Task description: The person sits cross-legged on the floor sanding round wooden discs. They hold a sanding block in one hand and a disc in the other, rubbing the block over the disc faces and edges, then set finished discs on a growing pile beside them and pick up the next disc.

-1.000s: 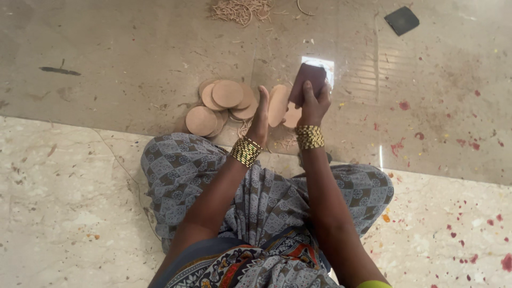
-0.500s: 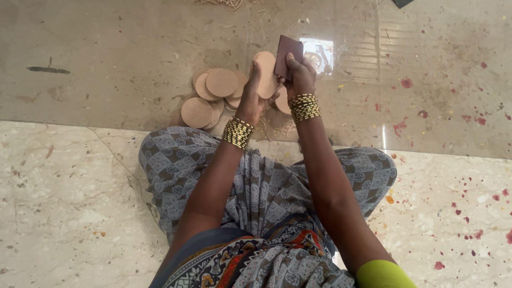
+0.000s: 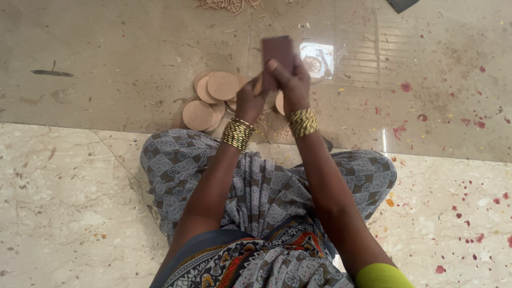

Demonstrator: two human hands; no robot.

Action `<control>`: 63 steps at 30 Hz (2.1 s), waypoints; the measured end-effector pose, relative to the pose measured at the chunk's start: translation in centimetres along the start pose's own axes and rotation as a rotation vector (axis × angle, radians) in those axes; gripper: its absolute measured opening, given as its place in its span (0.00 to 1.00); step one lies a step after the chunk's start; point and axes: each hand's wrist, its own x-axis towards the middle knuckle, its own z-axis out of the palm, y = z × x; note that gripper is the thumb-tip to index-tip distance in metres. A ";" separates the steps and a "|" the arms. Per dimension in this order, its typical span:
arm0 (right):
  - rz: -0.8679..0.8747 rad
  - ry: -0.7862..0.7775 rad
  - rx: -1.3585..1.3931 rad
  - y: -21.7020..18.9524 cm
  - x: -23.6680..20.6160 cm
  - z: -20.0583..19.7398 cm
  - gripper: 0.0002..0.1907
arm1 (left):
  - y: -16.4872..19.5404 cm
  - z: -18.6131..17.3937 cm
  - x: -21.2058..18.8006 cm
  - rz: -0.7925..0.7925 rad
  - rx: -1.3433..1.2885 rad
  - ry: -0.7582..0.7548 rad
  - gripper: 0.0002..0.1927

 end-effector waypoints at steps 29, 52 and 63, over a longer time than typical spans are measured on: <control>-0.474 0.013 -0.876 3.2 -3.2 -3.7 0.20 | 2.0 -0.1 -2.5 -0.333 -1.353 -0.484 0.47; -0.858 0.045 -1.607 4.7 -6.2 -3.4 0.35 | 1.9 -0.2 -2.5 -0.346 -1.407 -0.439 0.42; -0.359 0.334 -0.382 -0.4 -3.6 -6.0 0.14 | 4.2 -1.2 -3.2 0.085 -0.376 -0.140 0.22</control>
